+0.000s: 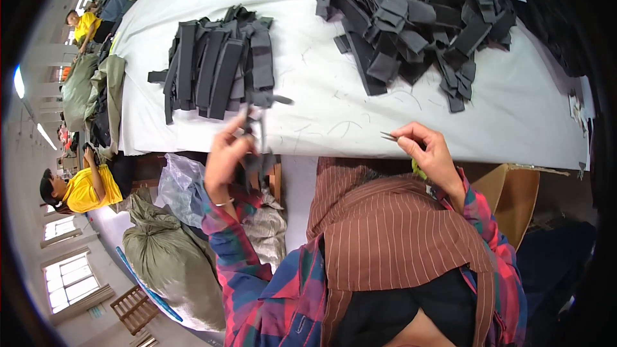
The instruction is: The recorder uses small scissors to trim threads or excess material from small black fabric components at a workspace.
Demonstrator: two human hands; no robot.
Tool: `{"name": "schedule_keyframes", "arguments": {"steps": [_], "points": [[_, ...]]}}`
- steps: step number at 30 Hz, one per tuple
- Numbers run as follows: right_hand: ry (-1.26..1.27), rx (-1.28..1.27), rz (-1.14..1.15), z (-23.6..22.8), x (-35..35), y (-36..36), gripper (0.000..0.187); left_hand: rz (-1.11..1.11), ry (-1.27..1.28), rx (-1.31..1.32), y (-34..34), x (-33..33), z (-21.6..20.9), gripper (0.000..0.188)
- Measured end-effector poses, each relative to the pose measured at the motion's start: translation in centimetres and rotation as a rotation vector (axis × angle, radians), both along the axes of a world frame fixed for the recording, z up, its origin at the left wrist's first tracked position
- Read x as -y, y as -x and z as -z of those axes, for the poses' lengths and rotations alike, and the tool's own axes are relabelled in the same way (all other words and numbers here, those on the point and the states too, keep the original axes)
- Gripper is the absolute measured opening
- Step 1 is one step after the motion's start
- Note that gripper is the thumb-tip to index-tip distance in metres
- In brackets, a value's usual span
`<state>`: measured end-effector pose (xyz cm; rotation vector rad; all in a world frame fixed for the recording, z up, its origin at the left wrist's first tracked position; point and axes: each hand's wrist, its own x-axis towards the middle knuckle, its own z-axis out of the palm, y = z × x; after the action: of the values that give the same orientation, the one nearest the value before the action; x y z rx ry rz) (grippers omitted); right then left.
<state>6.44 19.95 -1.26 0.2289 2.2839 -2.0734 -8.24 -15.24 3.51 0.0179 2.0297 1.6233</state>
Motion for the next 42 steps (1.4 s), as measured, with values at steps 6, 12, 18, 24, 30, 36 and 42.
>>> {"name": "schedule_keyframes", "arguments": {"steps": [6,12,18,24,30,36,42], "points": [[0.018,0.058,0.041,-0.8,0.0,0.6,0.013,-0.207,0.611,-0.958,13.5,3.5,-1.6,0.054],[0.001,0.043,0.054,-0.5,0.9,0.9,0.013,-0.079,1.250,-0.828,22.1,5.3,3.9,0.081],[-0.070,0.075,0.123,0.2,-0.8,-0.1,0.015,-0.027,1.346,-1.325,19.8,-3.8,3.3,0.070],[-0.043,0.001,0.136,-0.6,-1.5,1.0,0.015,0.485,0.937,-1.224,10.1,-13.2,11.2,0.059],[-0.051,-0.099,0.193,-1.0,-3.5,-0.3,0.015,0.676,0.528,-0.959,3.9,-16.5,10.1,0.045],[-0.029,-0.034,0.186,-1.1,-3.2,-1.5,0.014,0.286,0.422,-1.151,5.3,-15.4,7.9,0.032],[0.052,0.022,0.191,0.3,-3.3,-1.8,0.014,-0.007,0.843,-0.948,3.2,-10.8,11.9,0.073]]}}
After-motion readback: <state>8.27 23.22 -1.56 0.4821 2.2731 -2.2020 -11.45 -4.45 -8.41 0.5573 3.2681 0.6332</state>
